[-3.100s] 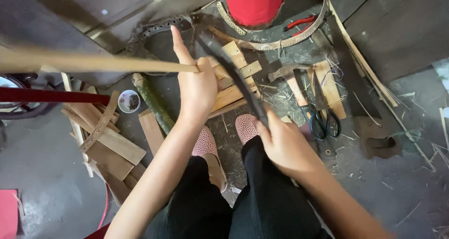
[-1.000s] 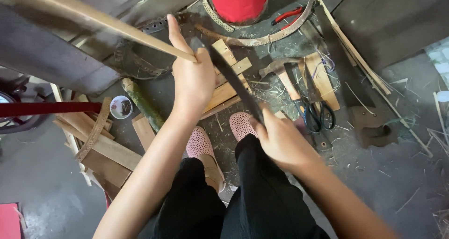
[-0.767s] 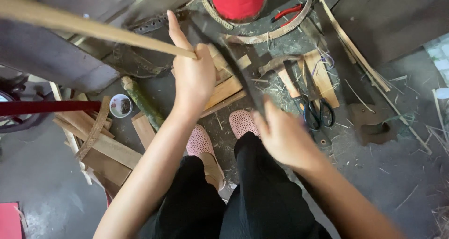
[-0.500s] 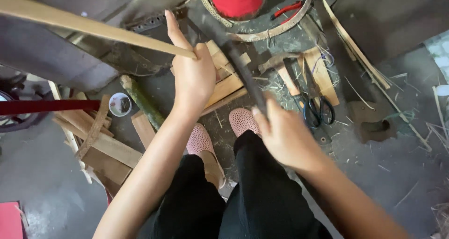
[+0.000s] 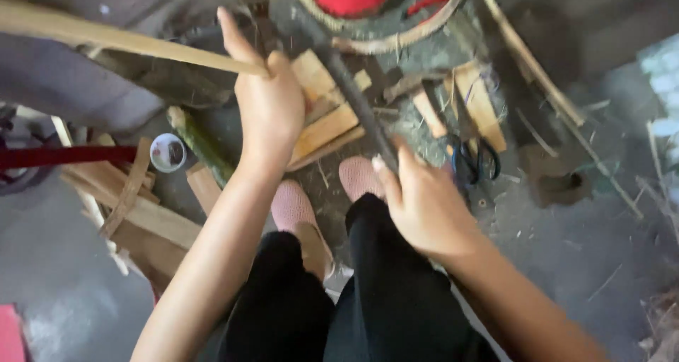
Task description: Shaping a thin wooden strip by shaving it with a curved blade
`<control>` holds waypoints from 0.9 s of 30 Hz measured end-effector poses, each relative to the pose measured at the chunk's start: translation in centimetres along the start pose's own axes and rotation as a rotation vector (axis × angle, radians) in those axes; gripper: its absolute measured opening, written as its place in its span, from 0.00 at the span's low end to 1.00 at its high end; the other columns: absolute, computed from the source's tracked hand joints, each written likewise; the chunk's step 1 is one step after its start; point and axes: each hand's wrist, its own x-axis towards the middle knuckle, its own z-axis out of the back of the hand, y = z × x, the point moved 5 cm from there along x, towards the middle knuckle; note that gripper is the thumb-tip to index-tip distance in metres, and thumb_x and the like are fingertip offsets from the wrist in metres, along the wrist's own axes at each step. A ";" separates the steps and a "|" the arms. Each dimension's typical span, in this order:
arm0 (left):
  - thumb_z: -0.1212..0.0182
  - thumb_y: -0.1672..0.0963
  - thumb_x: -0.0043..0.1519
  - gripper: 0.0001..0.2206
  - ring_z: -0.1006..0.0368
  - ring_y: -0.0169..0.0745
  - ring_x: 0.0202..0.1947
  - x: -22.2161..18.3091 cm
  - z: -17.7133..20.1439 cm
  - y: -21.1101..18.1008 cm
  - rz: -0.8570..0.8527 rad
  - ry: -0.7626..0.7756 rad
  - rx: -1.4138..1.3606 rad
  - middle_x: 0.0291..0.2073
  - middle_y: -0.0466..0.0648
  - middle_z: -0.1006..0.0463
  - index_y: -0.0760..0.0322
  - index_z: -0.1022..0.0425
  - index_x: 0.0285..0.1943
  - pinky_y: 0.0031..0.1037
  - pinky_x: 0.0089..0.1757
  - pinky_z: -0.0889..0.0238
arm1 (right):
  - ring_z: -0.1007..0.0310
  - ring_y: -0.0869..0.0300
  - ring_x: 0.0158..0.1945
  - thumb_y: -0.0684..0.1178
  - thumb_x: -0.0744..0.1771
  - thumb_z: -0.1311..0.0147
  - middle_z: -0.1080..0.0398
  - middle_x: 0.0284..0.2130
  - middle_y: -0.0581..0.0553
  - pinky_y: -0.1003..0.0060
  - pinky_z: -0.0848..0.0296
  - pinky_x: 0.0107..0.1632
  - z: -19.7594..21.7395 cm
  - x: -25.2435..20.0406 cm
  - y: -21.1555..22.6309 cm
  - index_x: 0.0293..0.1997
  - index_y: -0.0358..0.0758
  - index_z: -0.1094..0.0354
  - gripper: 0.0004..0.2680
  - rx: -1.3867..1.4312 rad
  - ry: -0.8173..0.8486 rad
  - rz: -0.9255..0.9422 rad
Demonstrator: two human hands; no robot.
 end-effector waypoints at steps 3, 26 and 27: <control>0.64 0.62 0.63 0.36 0.33 0.35 0.20 -1.1 0.1 -1.2 0.053 0.019 0.004 0.31 0.54 0.23 0.66 0.80 0.79 0.28 0.25 0.33 | 0.22 0.33 0.34 0.53 0.70 0.57 0.23 0.31 0.28 0.41 0.28 0.38 -2.0 0.3 -0.4 0.68 0.38 0.44 0.19 -0.074 0.257 -0.237; 0.65 0.62 0.62 0.36 0.35 0.33 0.16 -0.9 0.3 -0.6 0.061 0.013 -0.071 0.25 0.53 0.24 0.65 0.78 0.80 0.25 0.20 0.37 | 0.23 0.39 0.23 0.47 0.69 0.56 0.24 0.24 0.29 0.47 0.29 0.29 -1.6 0.5 -0.7 0.67 0.26 0.45 0.19 0.031 0.195 -0.147; 0.66 0.63 0.62 0.36 0.37 0.32 0.15 -0.8 0.3 -0.8 0.060 0.022 -0.120 0.25 0.52 0.26 0.64 0.78 0.80 0.24 0.20 0.39 | 0.22 0.34 0.29 0.48 0.69 0.56 0.23 0.28 0.25 0.43 0.29 0.36 -1.8 0.8 -1.0 0.69 0.31 0.46 0.20 -0.017 0.267 -0.203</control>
